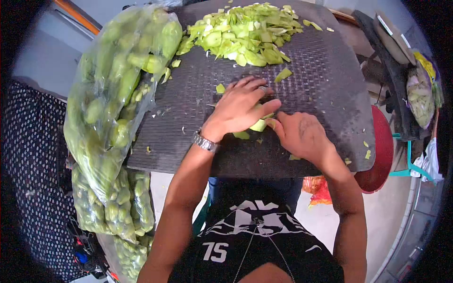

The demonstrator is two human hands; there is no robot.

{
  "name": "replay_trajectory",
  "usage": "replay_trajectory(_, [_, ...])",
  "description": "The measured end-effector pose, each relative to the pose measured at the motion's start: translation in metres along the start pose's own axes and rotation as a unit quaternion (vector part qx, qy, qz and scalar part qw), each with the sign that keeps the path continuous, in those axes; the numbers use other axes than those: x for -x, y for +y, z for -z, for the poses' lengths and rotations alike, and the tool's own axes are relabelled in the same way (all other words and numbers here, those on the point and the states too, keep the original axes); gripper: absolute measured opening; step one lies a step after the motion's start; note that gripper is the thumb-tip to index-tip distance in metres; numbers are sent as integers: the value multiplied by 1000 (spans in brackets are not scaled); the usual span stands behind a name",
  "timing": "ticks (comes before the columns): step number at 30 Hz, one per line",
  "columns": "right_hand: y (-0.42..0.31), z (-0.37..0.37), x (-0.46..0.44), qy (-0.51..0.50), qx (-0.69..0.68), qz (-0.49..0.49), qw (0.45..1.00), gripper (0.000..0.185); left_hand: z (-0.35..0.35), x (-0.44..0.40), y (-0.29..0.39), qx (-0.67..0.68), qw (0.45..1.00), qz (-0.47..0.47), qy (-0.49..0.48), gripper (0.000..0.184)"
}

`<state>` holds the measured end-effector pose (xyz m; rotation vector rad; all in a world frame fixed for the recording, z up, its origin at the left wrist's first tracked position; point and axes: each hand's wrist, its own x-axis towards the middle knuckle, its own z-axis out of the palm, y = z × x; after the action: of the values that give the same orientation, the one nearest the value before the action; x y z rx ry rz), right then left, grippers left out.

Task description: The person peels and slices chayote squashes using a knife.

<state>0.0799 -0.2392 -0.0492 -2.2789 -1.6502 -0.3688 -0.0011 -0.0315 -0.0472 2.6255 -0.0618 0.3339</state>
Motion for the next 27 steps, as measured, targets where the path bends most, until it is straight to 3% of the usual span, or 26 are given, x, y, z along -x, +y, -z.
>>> replay_trajectory(2, [2,-3,-3,15,6,16,1000,31,3,-8,-16,92,995,-27,-29,34])
replay_trajectory(4, [8,-10,2,80,32,68,994,32,12,-9,-22,95,990,-75,-65,32])
replay_trajectory(6, [15,-16,2,65,-18,58,996,34,21,-11,-22,115,983,-114,-92,33])
replay_trajectory(9, [10,-2,0,3,-56,21,998,34,34,-14,-22,128,977,-22,-168,32])
replay_trajectory(10, [4,4,0,-26,-66,6,997,34,32,-14,-27,112,979,-37,-167,34])
replay_trajectory(13, [-11,9,14,45,73,70,994,34,23,-12,-35,72,992,-24,-99,37])
replay_trajectory(17, [-24,14,27,73,205,47,975,38,22,-12,-32,38,993,-4,-111,43])
replay_trajectory(20, [-16,28,18,-163,-54,-114,979,38,24,-11,-34,77,996,19,-37,40])
replay_trajectory(24, [-5,67,40,-163,-86,-168,968,35,44,-5,-34,239,962,127,40,33])
replay_trajectory(27, [2,85,61,-93,-153,-214,960,27,68,8,-26,423,883,182,89,41])
